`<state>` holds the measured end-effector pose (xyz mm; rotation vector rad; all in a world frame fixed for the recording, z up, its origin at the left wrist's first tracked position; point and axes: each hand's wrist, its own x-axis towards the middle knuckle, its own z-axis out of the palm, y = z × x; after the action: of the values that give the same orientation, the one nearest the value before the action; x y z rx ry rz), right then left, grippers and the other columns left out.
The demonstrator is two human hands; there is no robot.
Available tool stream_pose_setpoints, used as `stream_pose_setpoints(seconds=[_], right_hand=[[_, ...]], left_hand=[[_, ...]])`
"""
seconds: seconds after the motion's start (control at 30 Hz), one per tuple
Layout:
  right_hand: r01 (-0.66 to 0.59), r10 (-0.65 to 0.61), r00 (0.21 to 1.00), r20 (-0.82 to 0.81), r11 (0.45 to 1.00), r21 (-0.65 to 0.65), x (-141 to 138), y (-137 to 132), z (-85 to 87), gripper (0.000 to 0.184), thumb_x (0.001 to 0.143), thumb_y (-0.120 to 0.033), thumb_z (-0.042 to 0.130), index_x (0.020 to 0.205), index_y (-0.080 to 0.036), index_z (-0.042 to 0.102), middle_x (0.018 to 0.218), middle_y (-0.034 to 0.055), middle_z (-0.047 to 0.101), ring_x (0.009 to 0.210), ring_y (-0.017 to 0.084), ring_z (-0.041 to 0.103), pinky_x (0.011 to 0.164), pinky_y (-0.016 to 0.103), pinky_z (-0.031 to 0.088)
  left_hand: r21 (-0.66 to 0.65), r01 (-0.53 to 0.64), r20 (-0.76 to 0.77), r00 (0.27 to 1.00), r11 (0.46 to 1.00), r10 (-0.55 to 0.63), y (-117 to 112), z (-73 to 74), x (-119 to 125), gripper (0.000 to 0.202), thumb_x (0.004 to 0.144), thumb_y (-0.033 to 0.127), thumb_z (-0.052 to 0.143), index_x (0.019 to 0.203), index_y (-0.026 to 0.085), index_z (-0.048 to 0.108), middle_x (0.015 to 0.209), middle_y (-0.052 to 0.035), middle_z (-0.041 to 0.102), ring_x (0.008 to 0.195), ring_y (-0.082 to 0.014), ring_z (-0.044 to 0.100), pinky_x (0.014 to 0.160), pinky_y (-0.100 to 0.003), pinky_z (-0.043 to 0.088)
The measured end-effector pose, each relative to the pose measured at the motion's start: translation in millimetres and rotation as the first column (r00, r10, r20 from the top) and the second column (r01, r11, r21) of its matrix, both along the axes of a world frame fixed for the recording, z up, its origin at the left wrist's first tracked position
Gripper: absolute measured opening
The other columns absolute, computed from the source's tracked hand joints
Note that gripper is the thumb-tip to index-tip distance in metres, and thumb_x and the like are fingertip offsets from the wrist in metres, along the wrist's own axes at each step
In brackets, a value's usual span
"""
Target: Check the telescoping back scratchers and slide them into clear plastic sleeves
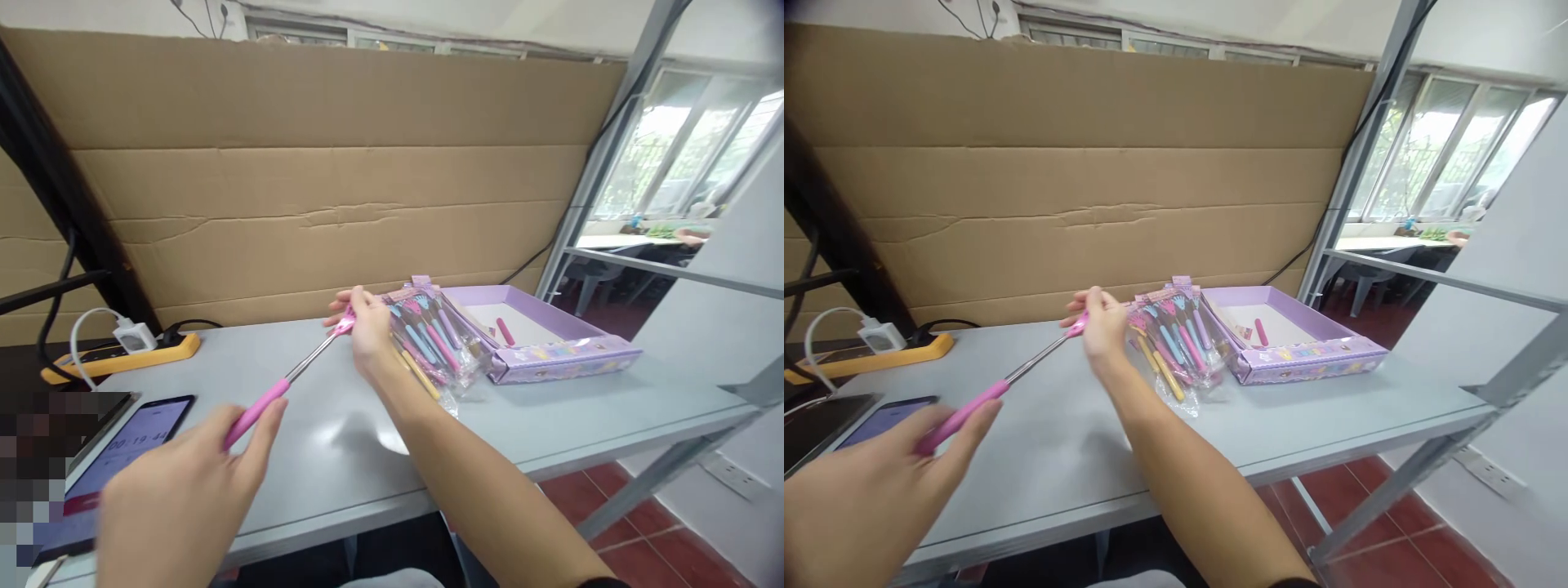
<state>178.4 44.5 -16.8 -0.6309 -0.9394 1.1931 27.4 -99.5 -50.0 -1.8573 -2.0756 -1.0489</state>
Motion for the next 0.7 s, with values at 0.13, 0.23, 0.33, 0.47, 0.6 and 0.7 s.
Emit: stream_pose_setpoints(seconds=[0.13,0.23,0.33,0.47,0.6,0.7], right_hand=[[-0.089,0.08,0.995,0.064,0.984,0.152,5.8,-25.4,10.4,0.036,0.081,-0.052,0.052,0.098,-0.02,0.05,0.104,0.0065,0.062,0.053,0.014,0.061,0.044,0.029,0.047],[-0.145,-0.011,0.881,0.473,0.945,0.292,52.7,-21.5,31.6,0.042,0.082,-0.055,0.047,0.093,-0.017,0.059,0.095,0.0075,0.065,0.068,0.015,0.061,0.06,0.029,0.05],[-0.027,-0.341,0.475,0.811,0.915,0.401,126.0,1.7,50.4,0.03,0.083,-0.041,0.051,0.083,-0.015,0.066,0.086,0.0049,0.066,0.081,0.016,0.06,0.076,0.028,0.045],[0.434,-0.176,-0.106,0.979,0.877,0.205,215.5,37.1,42.9,0.016,0.079,-0.017,0.051,0.079,-0.01,0.065,0.078,0.0096,0.065,0.081,0.019,0.061,0.076,0.029,0.044],[0.596,0.258,0.002,0.966,0.776,-0.208,257.6,53.2,10.9,0.013,0.077,-0.016,0.055,0.078,-0.005,0.062,0.069,0.0119,0.061,0.066,0.019,0.062,0.064,0.03,0.049],[0.601,0.303,0.078,0.95,0.746,-0.288,267.8,58.3,-2.1,0.022,0.086,-0.023,0.046,0.092,-0.007,0.06,0.071,0.0082,0.061,0.057,0.013,0.059,0.059,0.027,0.05]], left_hand=[[-0.198,0.009,-0.174,0.984,0.98,-0.044,38.3,21.1,32.0,0.043,0.084,0.055,0.03,0.058,0.022,0.041,0.042,-0.0006,0.039,0.042,-0.0161,0.036,0.049,-0.027,0.021],[-0.318,0.211,-0.099,0.962,0.924,-0.254,70.9,21.5,20.1,0.045,0.087,0.054,0.024,0.062,0.021,0.041,0.051,-0.0006,0.05,0.05,-0.0164,0.045,0.053,-0.026,0.028],[-0.443,0.223,-0.112,0.947,0.869,-0.3,105.0,18.6,-3.3,0.043,0.086,0.053,0.028,0.064,0.021,0.046,0.06,-0.0029,0.057,0.058,-0.0179,0.052,0.055,-0.026,0.032],[-0.551,0.1,-0.186,0.953,0.829,-0.238,140.7,13.4,-21.7,0.046,0.083,0.054,0.029,0.073,0.02,0.057,0.074,-0.0094,0.064,0.07,-0.0242,0.059,0.056,-0.029,0.034],[-0.673,0.098,-0.18,0.94,0.733,-0.291,157.7,4.8,-19.2,0.051,0.08,0.058,0.032,0.078,0.017,0.063,0.086,-0.0149,0.066,0.076,-0.028,0.061,0.059,-0.032,0.038],[-0.746,0.114,-0.156,0.928,0.656,-0.338,163.8,0.8,-14.3,0.049,0.079,0.057,0.036,0.077,0.016,0.064,0.084,-0.0155,0.067,0.073,-0.0277,0.062,0.061,-0.034,0.04]])
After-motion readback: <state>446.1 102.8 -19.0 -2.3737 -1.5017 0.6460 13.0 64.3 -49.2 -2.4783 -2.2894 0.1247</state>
